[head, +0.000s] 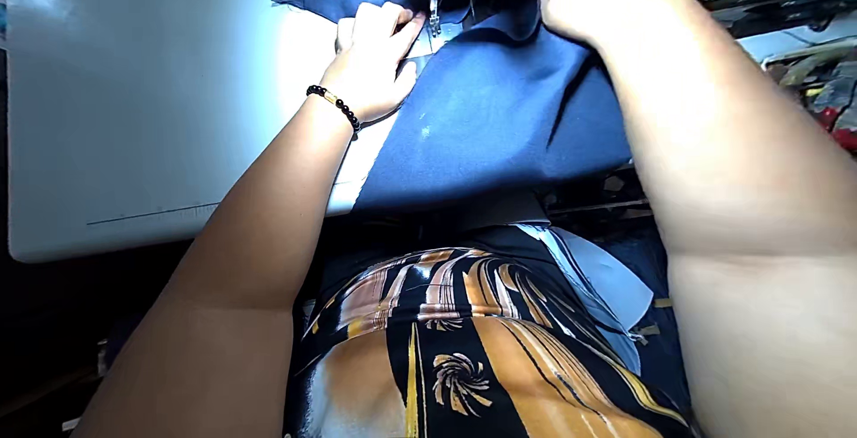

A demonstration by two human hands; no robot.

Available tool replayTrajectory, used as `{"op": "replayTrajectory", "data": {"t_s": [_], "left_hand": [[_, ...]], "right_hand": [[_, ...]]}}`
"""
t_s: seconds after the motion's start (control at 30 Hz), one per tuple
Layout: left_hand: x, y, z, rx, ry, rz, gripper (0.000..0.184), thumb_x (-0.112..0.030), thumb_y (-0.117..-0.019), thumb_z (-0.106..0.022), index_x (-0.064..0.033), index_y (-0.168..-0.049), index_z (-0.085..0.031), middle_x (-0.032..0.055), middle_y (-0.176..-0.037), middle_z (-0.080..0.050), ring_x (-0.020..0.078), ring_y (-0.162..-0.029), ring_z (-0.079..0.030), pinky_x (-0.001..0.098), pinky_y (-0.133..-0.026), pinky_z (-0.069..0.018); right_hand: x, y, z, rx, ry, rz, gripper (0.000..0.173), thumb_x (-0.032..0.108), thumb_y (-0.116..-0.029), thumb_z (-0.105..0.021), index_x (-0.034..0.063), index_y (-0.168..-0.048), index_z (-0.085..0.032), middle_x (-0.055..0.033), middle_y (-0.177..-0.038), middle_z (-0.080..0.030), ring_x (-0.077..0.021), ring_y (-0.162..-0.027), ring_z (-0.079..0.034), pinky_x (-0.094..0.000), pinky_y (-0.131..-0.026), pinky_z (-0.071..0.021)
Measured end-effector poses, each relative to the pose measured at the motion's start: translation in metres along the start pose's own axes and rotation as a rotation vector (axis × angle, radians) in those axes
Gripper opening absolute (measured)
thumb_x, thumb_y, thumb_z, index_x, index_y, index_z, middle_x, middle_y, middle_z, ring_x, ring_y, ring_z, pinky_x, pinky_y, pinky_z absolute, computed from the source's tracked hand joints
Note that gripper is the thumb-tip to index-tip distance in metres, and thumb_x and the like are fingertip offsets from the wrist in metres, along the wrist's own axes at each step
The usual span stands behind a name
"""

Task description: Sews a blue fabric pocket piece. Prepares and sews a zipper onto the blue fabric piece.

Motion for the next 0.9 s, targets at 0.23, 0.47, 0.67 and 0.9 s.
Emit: {"op": "replayTrajectory", "data": {"t_s": [0.23,0.47,0.67,0.9], "left_hand": [[-0.005,0.004,0.005,-0.068,0.014,-0.052,0.051,-0.033,-0.0955,-0.047,-0.0177,-0.141,-0.063,0.0096,-0.152,-0.052,0.0353,-0.139,-0.044,0.0617,-0.107,-0.0281],[-0.016,0.010,0.007,-0.100,0.011,-0.170,0.043,-0.035,-0.0976,-0.045,-0.0236,-0.130,-0.071,0.0103,-0.145,-0.059,0.0351,-0.135,-0.049,0.0613,-0.106,-0.0282],[-0.004,0.009,0.020,-0.217,0.051,-0.022,0.044,-0.029,-0.0981,-0.051,-0.0045,-0.134,-0.060,0.0194,-0.144,-0.056,0.0355,-0.140,-0.047,0.0573,-0.114,-0.0293],[0.006,-0.017,0.018,-0.170,-0.007,0.072,0.038,-0.032,-0.1029,-0.054,-0.0084,-0.128,-0.069,0.0197,-0.117,-0.064,0.0374,-0.118,-0.058,0.0535,-0.115,-0.0331]], "right_hand": [[0.109,0.136,0.000,-0.410,-0.222,0.206,0.033,0.023,-0.1032,-0.046,0.0017,-0.097,-0.070,-0.0161,-0.086,-0.067,-0.0331,-0.082,-0.068,-0.0498,-0.068,-0.0538],[0.008,0.098,-0.018,-0.169,-0.028,-0.087,0.044,0.030,-0.1082,-0.044,-0.0099,-0.099,-0.062,-0.0345,-0.095,-0.065,-0.0539,-0.094,-0.067,-0.0696,-0.074,-0.0495],[0.028,0.062,0.043,-0.273,-0.071,-0.076,0.030,0.007,-0.1005,-0.048,-0.0076,-0.112,-0.071,-0.0311,-0.119,-0.067,-0.0479,-0.120,-0.061,-0.0608,-0.102,-0.0460],[0.037,0.021,-0.019,-0.392,-0.477,-0.048,0.020,0.015,-0.0949,-0.058,-0.0009,-0.097,-0.070,-0.0181,-0.100,-0.064,-0.0273,-0.095,-0.063,-0.0416,-0.087,-0.0498]]}}
Point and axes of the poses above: each hand's wrist, its own y-axis away from the middle knuckle, its own z-axis out of the back of the hand, x = y × z, the point moved 10 cm from there along -y, towards the middle knuckle
